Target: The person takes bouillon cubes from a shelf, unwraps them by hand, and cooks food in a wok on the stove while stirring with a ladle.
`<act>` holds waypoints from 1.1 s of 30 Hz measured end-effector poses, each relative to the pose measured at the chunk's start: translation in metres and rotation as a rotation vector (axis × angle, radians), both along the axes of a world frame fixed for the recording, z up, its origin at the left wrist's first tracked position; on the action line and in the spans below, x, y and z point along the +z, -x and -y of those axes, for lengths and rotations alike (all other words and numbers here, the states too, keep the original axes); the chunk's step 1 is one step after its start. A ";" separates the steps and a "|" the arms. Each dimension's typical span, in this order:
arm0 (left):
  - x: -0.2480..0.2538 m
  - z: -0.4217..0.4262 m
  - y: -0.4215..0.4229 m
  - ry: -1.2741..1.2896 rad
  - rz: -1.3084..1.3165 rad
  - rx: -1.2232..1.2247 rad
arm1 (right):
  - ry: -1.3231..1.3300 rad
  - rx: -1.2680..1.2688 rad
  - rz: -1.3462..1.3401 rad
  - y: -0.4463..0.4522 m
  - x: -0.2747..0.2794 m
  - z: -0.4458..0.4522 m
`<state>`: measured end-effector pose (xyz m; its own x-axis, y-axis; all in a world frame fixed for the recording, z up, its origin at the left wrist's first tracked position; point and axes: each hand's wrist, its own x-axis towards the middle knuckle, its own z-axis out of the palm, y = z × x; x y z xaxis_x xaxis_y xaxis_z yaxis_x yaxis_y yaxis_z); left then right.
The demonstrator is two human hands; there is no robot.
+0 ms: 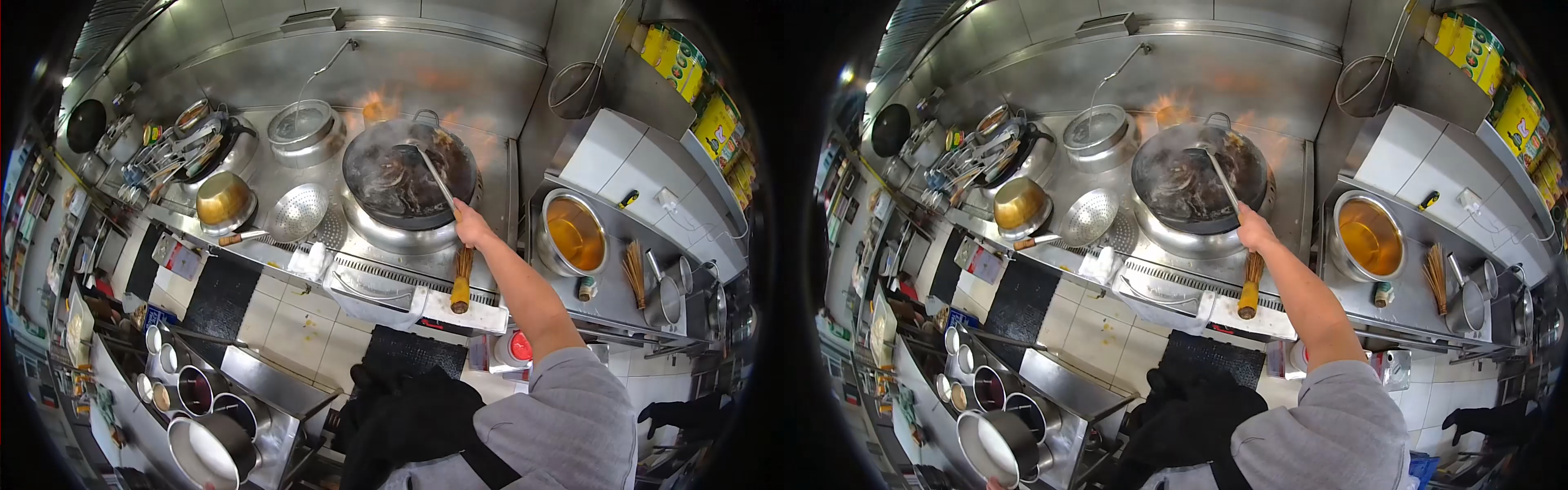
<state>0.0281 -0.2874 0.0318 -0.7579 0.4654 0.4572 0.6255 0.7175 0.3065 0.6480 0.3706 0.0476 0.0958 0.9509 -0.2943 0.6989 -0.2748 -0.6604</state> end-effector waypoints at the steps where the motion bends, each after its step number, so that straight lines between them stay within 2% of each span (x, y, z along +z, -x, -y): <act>1: -0.003 -0.027 0.006 -0.124 0.135 0.010 | 0.002 -0.024 -0.028 0.002 -0.002 -0.006; 3: 0.004 -0.114 0.013 -0.586 0.716 0.034 | 0.008 -0.044 -0.059 0.005 -0.005 -0.015; 5: 0.065 -0.192 -0.051 -0.029 0.206 0.008 | 0.014 -0.074 -0.091 0.013 -0.006 -0.020; 6: 0.051 -0.216 -0.026 -0.365 0.821 0.103 | -0.014 -0.108 -0.157 0.019 -0.005 -0.020; 7: 0.001 -0.230 0.025 -0.697 0.858 -0.144 | -0.044 -0.144 -0.218 0.024 -0.004 -0.018; 9: -0.003 -0.274 0.044 -0.446 0.718 -0.192 | -0.065 -0.203 -0.256 0.038 -0.009 -0.017; 11: -0.003 -0.323 0.046 -0.517 0.840 -0.215 | -0.090 -0.250 -0.289 0.056 -0.009 -0.017; 13: -0.007 -0.361 0.049 -0.771 0.994 -0.330 | -0.064 -0.352 -0.387 0.074 -0.009 -0.013; 15: -0.008 -0.391 0.058 -0.684 0.989 -0.364 | -0.098 -0.391 -0.412 0.090 -0.007 -0.010; 17: -0.011 -0.421 0.063 -0.639 1.017 -0.357 | -0.051 -0.474 -0.632 0.106 0.002 -0.005; 18: -0.011 -0.442 0.069 -0.499 0.953 -0.427 | -0.045 -0.570 -0.808 0.123 0.020 0.001; 19: -0.013 -0.454 0.068 -0.491 0.963 -0.443 | -0.054 -0.588 -0.803 0.125 0.024 0.001; 21: -0.020 -0.475 0.065 -0.534 1.056 -0.435 | -0.018 -0.654 -1.168 0.130 0.035 0.001; 22: -0.025 -0.483 0.067 -0.520 1.060 -0.458 | -0.052 -0.707 -1.255 0.134 0.041 0.003; 23: -0.027 -0.492 0.064 -0.517 1.068 -0.466 | -0.061 -0.715 -1.251 0.132 0.042 0.002; 25: -0.031 -0.506 0.055 -0.572 1.219 -0.452 | 0.054 -0.635 -1.542 0.126 0.044 0.000; 26: -0.034 -0.512 0.058 -0.510 1.286 -0.459 | 0.050 -0.640 -1.537 0.126 0.045 0.000; 28: -0.045 -0.522 0.053 -0.533 1.308 -0.489 | 0.111 -0.660 -1.792 0.131 0.045 0.003; 29: -0.044 -0.528 0.048 -0.560 1.323 -0.517 | 0.112 -0.664 -1.793 0.132 0.043 0.004; 31: -0.036 -0.534 0.042 -0.497 1.295 -0.505 | 0.148 -0.593 -2.049 0.134 0.038 0.006; 33: -0.045 -0.540 0.039 -0.556 1.296 -0.548 | 0.163 -0.605 -2.106 0.138 0.044 0.012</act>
